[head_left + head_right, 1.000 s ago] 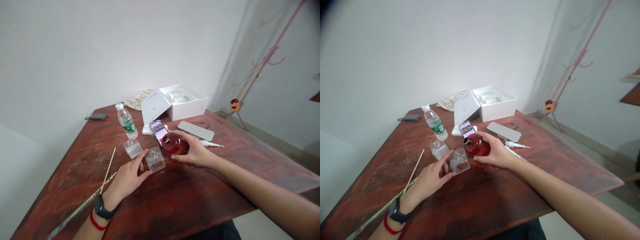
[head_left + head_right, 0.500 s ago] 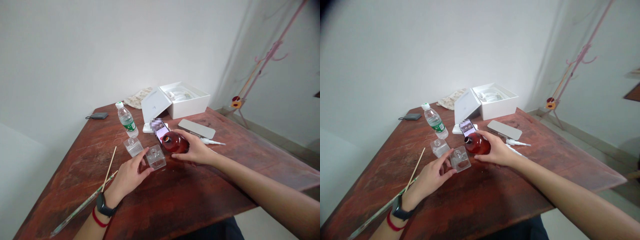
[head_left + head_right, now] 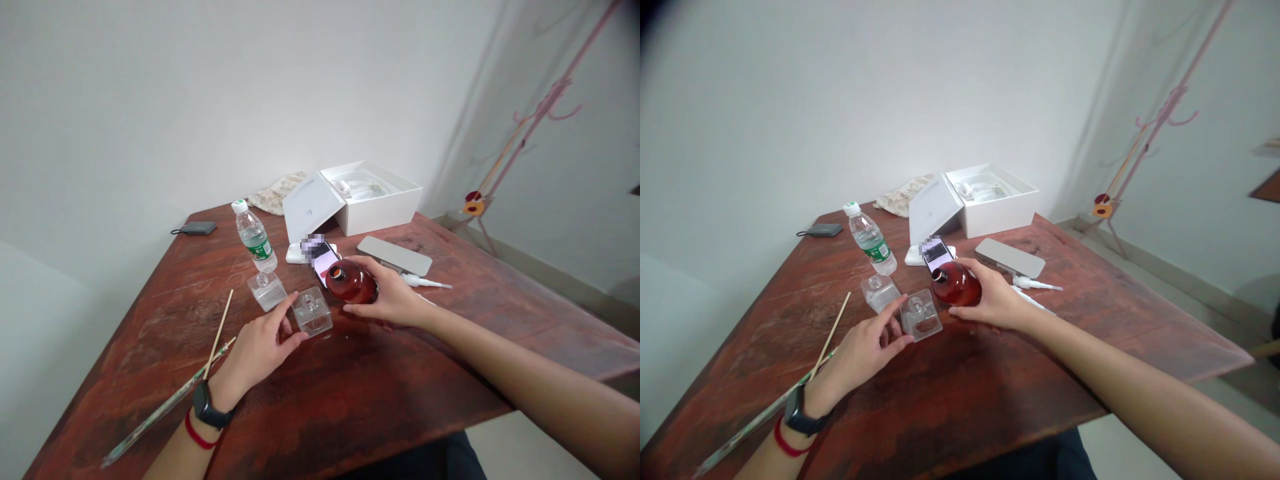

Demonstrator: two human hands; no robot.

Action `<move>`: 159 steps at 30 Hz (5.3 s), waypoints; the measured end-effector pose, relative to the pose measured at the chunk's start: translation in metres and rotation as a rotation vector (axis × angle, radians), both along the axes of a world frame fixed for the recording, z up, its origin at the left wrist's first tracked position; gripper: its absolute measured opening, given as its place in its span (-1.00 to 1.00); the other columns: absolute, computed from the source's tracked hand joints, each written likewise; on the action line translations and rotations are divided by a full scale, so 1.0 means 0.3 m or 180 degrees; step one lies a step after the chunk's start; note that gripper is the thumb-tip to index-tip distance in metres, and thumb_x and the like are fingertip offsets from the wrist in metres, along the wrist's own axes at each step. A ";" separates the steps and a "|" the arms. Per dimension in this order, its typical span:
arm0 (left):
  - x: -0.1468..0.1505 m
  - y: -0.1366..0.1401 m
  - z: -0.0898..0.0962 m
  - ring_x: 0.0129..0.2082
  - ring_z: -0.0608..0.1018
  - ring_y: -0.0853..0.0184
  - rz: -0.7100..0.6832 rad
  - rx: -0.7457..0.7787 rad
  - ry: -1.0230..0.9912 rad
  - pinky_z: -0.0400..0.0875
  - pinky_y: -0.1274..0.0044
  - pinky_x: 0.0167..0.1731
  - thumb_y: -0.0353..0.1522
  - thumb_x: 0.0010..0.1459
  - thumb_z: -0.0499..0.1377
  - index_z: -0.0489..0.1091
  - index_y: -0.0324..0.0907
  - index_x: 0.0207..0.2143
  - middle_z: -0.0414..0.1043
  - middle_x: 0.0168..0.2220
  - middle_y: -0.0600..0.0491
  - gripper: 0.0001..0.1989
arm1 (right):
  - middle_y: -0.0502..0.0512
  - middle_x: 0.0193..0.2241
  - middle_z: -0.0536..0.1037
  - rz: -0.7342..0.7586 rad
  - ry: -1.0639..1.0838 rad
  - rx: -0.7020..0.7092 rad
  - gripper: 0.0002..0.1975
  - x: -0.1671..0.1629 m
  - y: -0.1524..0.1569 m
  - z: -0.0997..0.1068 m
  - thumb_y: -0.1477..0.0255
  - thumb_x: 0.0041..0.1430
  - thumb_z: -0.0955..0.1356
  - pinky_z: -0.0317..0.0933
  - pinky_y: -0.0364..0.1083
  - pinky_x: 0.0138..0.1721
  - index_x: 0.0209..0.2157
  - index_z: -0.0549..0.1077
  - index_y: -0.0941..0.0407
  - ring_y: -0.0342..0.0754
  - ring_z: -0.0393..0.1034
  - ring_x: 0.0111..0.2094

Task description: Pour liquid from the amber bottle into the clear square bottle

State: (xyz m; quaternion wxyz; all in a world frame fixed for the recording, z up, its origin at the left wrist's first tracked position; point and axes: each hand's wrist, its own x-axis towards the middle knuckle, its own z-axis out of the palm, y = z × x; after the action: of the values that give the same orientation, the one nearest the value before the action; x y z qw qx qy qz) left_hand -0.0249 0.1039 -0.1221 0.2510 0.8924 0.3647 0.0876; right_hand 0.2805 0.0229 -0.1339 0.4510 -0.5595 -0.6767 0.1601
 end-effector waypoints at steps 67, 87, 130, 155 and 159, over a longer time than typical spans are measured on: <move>-0.006 0.016 -0.070 -0.48 0.54 0.25 0.0264 0.0373 -0.0544 0.25 0.49 -0.43 0.13 0.36 0.12 0.22 -0.14 0.45 0.37 -0.46 0.21 -0.20 | 0.24 0.28 0.54 0.0032 -0.0079 -0.0251 -0.14 -0.023 -0.019 0.003 0.25 0.04 0.64 0.28 0.29 0.40 0.31 0.31 -0.03 0.29 0.45 0.33; 0.014 -0.014 -0.024 -0.50 0.58 0.20 0.0301 0.0352 -0.0577 0.29 0.46 -0.42 0.05 0.44 0.04 0.47 -0.14 0.28 0.48 -0.49 0.12 -0.38 | 0.25 0.30 0.51 -0.0017 -0.0238 -0.0269 -0.12 -0.006 -0.018 -0.026 0.23 0.07 0.63 0.24 0.36 0.42 0.34 0.26 -0.07 0.33 0.41 0.35; 0.021 -0.019 -0.023 -0.44 0.61 0.15 0.0209 0.0116 -0.0091 0.27 0.43 -0.38 0.01 0.42 0.11 0.19 -0.18 0.51 0.55 -0.39 0.06 -0.24 | 0.29 0.26 0.54 -0.0058 -0.0241 -0.0073 -0.15 -0.011 -0.014 -0.020 0.24 0.06 0.62 0.21 0.35 0.43 0.33 0.31 0.02 0.32 0.45 0.31; 0.018 -0.020 -0.021 -0.42 0.63 0.10 0.0179 0.0110 -0.0151 0.26 0.42 -0.39 0.01 0.41 0.09 0.21 -0.20 0.50 0.58 -0.37 0.02 -0.24 | 0.31 0.27 0.54 -0.0109 -0.0274 -0.0140 -0.13 -0.012 -0.014 -0.021 0.25 0.05 0.63 0.19 0.35 0.43 0.34 0.30 0.03 0.33 0.43 0.32; 0.017 -0.020 -0.024 -0.45 0.62 0.10 0.0178 0.0138 -0.0137 0.22 0.42 -0.41 0.01 0.41 0.09 0.20 -0.20 0.50 0.58 -0.38 0.02 -0.23 | 0.30 0.27 0.55 -0.0111 -0.0264 -0.0154 -0.14 -0.012 -0.015 -0.019 0.26 0.06 0.63 0.20 0.35 0.43 0.34 0.30 0.03 0.32 0.43 0.33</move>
State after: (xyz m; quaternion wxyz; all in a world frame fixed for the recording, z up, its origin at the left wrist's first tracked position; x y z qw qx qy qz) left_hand -0.0199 0.0978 -0.1293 0.2368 0.8850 0.3820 0.1216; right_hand 0.2769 0.0185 -0.1397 0.4117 -0.5880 -0.6809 0.1452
